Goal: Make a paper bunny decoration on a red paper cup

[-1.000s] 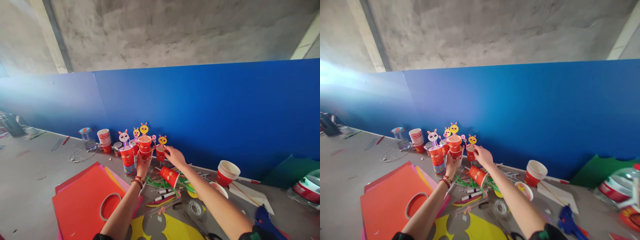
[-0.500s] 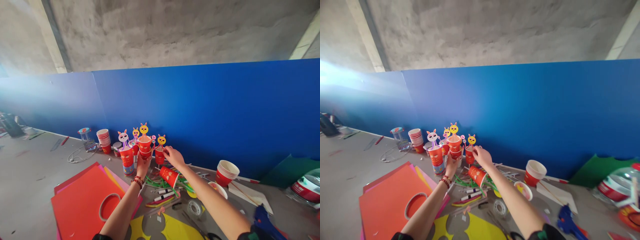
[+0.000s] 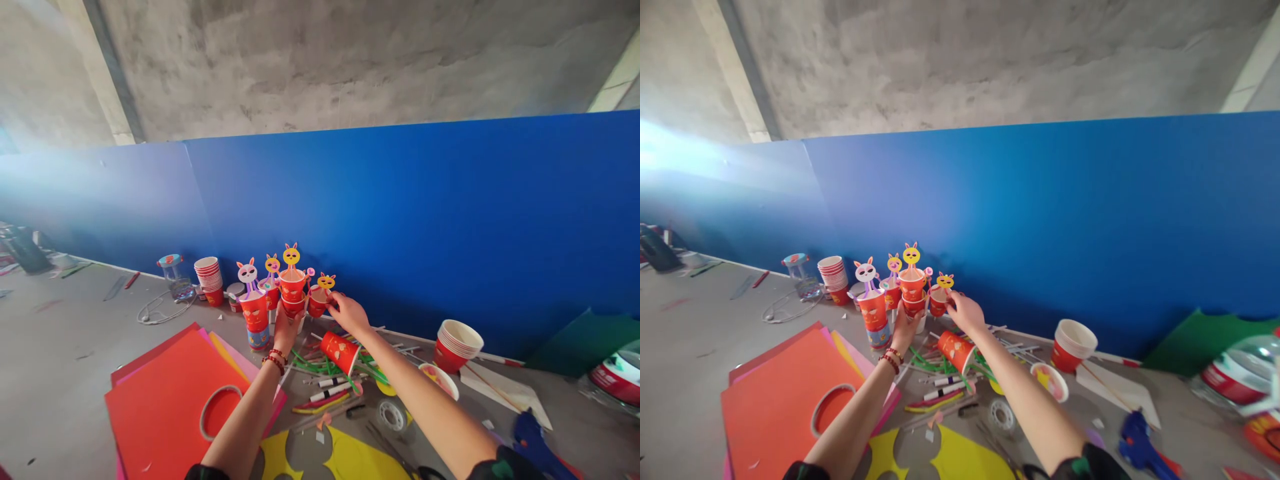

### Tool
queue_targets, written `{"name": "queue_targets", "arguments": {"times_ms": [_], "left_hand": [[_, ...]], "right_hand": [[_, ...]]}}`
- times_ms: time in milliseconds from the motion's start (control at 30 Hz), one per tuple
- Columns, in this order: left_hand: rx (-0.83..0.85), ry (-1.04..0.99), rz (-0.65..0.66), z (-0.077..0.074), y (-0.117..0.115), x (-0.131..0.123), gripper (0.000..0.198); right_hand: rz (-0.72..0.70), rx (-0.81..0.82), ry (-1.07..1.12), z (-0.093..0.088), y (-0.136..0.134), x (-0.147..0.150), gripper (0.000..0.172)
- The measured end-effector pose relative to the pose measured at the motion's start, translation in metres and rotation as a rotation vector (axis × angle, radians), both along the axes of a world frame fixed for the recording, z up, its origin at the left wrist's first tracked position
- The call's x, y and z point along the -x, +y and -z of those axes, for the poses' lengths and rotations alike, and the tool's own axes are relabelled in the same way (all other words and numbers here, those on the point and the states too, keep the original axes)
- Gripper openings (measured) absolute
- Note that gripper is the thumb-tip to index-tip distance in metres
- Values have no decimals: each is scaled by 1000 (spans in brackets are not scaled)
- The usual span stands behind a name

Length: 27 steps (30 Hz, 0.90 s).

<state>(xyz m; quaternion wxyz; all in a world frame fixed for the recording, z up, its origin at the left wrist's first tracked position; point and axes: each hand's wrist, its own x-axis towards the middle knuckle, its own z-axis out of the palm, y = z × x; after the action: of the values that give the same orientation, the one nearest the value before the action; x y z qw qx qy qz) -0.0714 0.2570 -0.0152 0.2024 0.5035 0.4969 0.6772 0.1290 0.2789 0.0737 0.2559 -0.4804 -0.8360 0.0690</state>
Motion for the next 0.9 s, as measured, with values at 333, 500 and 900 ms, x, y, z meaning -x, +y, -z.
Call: {"name": "queue_targets", "arguments": {"times_ms": [333, 500, 900], "left_hand": [[27, -7, -8, 3, -1, 1, 53], [27, -14, -12, 2, -1, 1, 52], [22, -1, -10, 0, -3, 1, 51]], "right_hand": [[-35, 25, -7, -8, 1, -5, 22], [-40, 28, 20, -4, 0, -4, 22], [-46, 26, 21, -3, 4, -4, 23]]}}
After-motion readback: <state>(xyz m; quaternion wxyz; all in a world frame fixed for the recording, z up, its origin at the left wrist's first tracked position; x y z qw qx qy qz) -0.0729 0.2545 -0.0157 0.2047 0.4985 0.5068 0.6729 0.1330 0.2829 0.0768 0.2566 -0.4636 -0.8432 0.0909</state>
